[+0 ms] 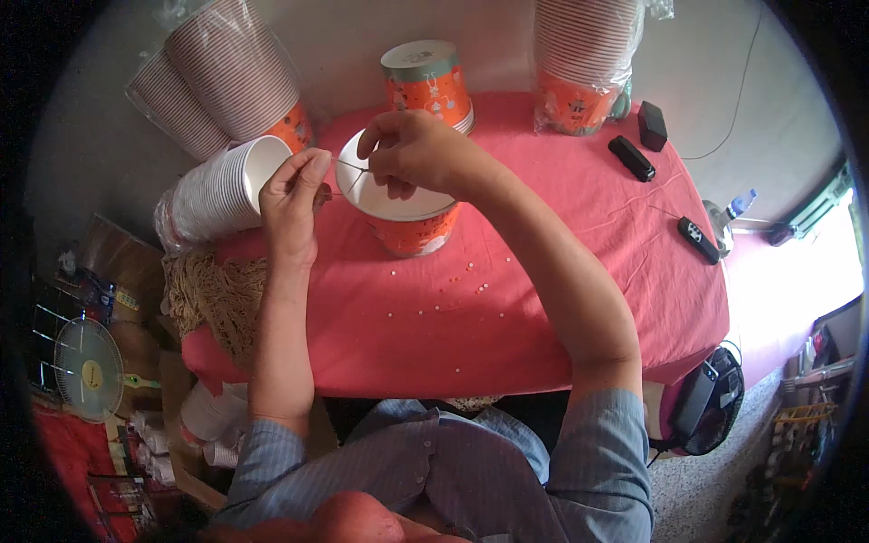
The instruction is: Manually attaching string handles to paper buckets by threading the ends through pre-punched holes and securing them.
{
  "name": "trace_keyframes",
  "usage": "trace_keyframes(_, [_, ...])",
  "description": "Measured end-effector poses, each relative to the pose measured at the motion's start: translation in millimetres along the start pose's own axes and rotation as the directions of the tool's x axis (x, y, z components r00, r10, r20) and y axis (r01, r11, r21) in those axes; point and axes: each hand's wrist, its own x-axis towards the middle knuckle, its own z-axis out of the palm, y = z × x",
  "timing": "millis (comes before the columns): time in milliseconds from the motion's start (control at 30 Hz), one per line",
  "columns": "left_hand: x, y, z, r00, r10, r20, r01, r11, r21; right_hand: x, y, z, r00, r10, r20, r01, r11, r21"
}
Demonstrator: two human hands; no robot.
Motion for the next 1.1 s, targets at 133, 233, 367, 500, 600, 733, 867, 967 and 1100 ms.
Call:
trace_keyframes(133, [2,-6,-2,0.999,-0.010,0.038,0.009,1.000,0.004,-3,-2,-10,0.998,-0.048,-0.028,0.049,0.998,0.026])
trace_keyframes(233, [2,-5,2,0.999,-0.003,0.045,0.002,1.000,0.009,-2,0,-8,0.996,-0.071,-0.047,0.071,0.997,-0.009])
trace_keyframes(367, [9,-10,-10,0.997,-0.047,0.053,0.051,0.996,-0.068,-1,-3,-9,0.989,-0.050,-0.140,0.072,0.984,0.161])
trace_keyframes(500, [15,-13,-19,0.997,-0.051,0.061,0.059,0.989,-0.136,-6,-6,-23,0.985,-0.072,-0.159,0.114,0.956,0.270])
trace_keyframes(600, [17,-13,-18,0.995,-0.072,0.062,0.081,0.985,-0.150,-3,-2,-31,0.965,-0.135,-0.224,0.205,0.922,0.327])
trace_keyframes(733, [19,-20,-25,0.995,-0.069,0.071,0.083,0.974,-0.211,4,3,-35,0.955,-0.140,-0.262,0.226,0.914,0.337])
trace_keyframes(867, [22,-18,-22,0.991,-0.101,0.090,0.124,0.944,-0.306,4,8,-50,0.935,-0.103,-0.341,0.236,0.895,0.378])
trace_keyframes(967, [21,-16,-16,0.984,-0.148,0.103,0.176,0.910,-0.374,2,8,-55,0.902,-0.025,-0.432,0.211,0.896,0.390])
trace_keyframes(1100, [21,-18,-27,0.972,-0.155,0.174,0.201,0.935,-0.292,0,1,-53,0.918,-0.021,-0.395,0.119,0.967,0.226])
